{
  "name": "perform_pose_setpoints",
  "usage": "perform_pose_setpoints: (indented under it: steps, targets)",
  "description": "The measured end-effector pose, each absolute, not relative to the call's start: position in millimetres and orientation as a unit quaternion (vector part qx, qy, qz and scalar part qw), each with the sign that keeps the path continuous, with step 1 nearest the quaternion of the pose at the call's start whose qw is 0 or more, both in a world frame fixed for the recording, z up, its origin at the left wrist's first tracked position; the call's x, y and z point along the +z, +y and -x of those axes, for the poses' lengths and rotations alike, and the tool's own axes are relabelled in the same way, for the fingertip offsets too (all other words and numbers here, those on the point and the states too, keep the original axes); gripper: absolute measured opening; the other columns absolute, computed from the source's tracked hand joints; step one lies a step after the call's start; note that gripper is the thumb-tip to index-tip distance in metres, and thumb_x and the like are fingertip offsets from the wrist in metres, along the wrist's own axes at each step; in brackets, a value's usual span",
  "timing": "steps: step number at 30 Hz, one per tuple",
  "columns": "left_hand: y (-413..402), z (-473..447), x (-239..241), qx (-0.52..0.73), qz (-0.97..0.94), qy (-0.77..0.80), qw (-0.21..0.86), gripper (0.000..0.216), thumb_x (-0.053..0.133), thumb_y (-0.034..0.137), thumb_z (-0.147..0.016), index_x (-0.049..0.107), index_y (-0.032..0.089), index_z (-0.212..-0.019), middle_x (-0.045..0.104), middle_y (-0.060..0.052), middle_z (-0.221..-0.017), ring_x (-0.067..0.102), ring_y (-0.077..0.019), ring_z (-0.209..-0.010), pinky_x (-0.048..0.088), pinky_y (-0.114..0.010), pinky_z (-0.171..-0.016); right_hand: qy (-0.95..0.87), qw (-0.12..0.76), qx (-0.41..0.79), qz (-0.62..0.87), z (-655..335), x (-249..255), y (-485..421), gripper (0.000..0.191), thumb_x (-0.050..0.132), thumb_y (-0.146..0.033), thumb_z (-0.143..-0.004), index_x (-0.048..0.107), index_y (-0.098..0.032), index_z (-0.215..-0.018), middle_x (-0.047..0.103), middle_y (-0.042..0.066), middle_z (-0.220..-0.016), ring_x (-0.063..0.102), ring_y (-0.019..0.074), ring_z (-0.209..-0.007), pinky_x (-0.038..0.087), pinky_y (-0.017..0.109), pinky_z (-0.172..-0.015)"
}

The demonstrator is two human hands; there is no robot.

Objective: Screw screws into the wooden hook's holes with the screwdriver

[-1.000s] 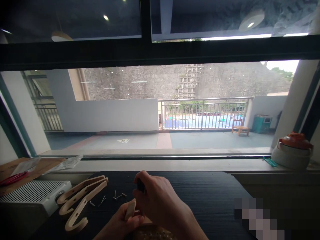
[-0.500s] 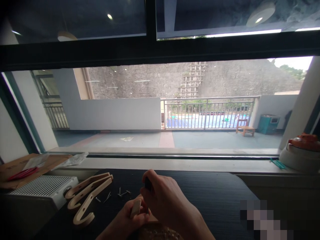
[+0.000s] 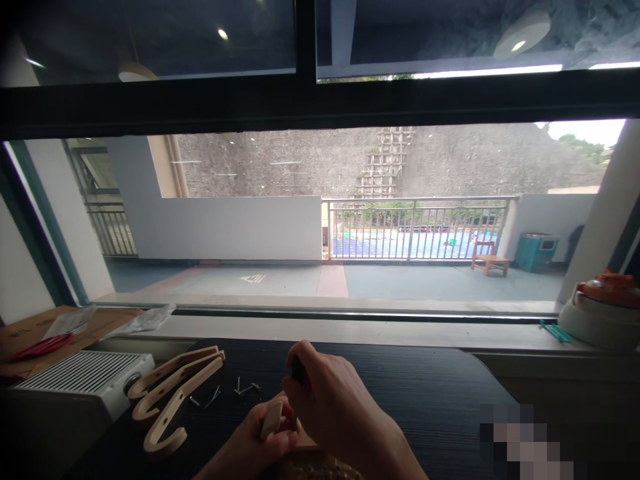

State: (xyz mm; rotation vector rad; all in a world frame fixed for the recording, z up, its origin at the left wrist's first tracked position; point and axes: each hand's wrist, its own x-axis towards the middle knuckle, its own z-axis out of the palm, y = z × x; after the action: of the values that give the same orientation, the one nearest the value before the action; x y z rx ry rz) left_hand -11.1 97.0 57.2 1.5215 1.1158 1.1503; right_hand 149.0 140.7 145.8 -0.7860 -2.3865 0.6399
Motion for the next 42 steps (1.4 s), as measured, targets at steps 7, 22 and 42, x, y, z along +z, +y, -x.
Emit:
perform_pose_setpoints:
  steps: [7,22,42]
  targets:
    - [99,9,60,0.466,-0.609,0.461,0.446,0.006,0.056,0.016,-0.064,0.051,0.015,-0.061,0.047,-0.002,-0.077,0.042,-0.0152,-0.074,0.036,-0.026,-0.069,-0.887,0.269,0.238,0.291,-148,145,141,0.012,0.045,-0.023,-0.083,0.05,-0.023,-0.093,0.056,-0.004,-0.067,0.044,0.0091,-0.056,0.03,0.021,-0.052]
    - [97,15,53,0.448,-0.619,0.459,0.453,0.006,0.056,0.019,-0.072,0.056,0.014,-0.074,0.047,0.001,-0.074,0.04,-0.0117,-0.067,0.034,-0.024,-0.062,-0.89,0.269,0.224,0.291,-148,147,141,0.012,0.045,-0.022,-0.083,0.049,-0.022,-0.094,0.057,-0.003,-0.068,0.044,0.0095,-0.056,0.03,0.021,-0.053]
    - [96,14,52,0.452,-0.615,0.462,0.452,0.007,0.058,0.02,-0.074,0.057,0.014,-0.078,0.048,0.002,-0.073,0.039,-0.0109,-0.067,0.033,-0.022,-0.062,-0.891,0.274,0.22,0.287,-148,147,139,0.012,0.044,-0.02,-0.083,0.048,-0.021,-0.094,0.056,-0.002,-0.068,0.046,0.0097,-0.057,0.03,0.021,-0.052]
